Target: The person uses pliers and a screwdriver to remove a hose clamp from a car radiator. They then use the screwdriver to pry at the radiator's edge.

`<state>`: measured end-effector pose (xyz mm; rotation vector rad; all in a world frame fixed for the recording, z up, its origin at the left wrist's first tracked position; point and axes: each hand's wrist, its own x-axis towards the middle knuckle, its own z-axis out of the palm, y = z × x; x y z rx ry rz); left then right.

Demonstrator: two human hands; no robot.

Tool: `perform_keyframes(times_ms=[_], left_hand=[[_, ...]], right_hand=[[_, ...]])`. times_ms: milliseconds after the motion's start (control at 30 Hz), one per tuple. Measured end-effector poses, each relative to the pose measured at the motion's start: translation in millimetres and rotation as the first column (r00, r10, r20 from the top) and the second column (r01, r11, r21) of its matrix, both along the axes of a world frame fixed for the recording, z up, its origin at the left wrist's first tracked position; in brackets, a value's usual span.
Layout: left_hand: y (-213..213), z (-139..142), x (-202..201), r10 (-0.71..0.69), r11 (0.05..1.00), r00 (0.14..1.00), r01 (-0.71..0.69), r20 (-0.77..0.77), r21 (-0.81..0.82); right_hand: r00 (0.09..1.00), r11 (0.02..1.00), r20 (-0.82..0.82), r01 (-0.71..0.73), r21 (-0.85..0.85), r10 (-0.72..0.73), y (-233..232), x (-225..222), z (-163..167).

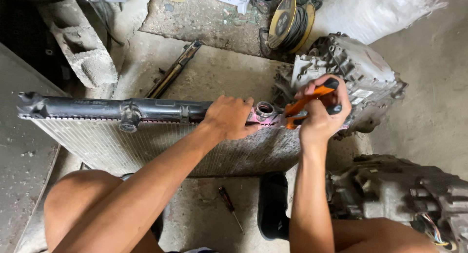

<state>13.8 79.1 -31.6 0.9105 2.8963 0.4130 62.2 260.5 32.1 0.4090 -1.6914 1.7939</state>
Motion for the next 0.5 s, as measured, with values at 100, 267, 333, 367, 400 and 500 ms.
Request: perform_keyframes(times_ms=[100, 267, 333, 367, 400, 500], left_hand=[[-4, 6, -1, 0.004, 0.997, 0.996, 0.002, 0.087, -0.073], [-11, 14, -2, 0.043, 0.996, 0.989, -0.031, 0.141, -0.084], [-12, 16, 1, 0.057, 0.994, 0.977, -0.038, 0.204, -0.100], [-14, 17, 1, 0.059, 0.995, 0.981, -0.043, 0.185, -0.087], [-15, 18, -1, 0.059, 0.996, 0.986, -0.047, 0.159, -0.075], [-16, 20, -1, 0.016, 1.000, 0.998, -0.015, 0.052, -0.024]], right_hand=[[0.997, 0.979, 0.072, -0.016, -0.202, 0.032, 9, 1, 4], [0.998, 0.942, -0.027, -0.068, -0.328, 0.063, 26, 4, -5], [0.999, 0.964, 0.008, -0.030, -0.264, 0.033, 35, 7, -8], [1.000, 0.971, 0.024, -0.002, -0.239, 0.008, 39, 6, -8], [0.999, 0.976, 0.033, 0.026, -0.217, -0.019, 42, 6, -7], [0.990, 0.957, 0.079, 0.132, -0.259, -0.115, 44, 11, -8]])
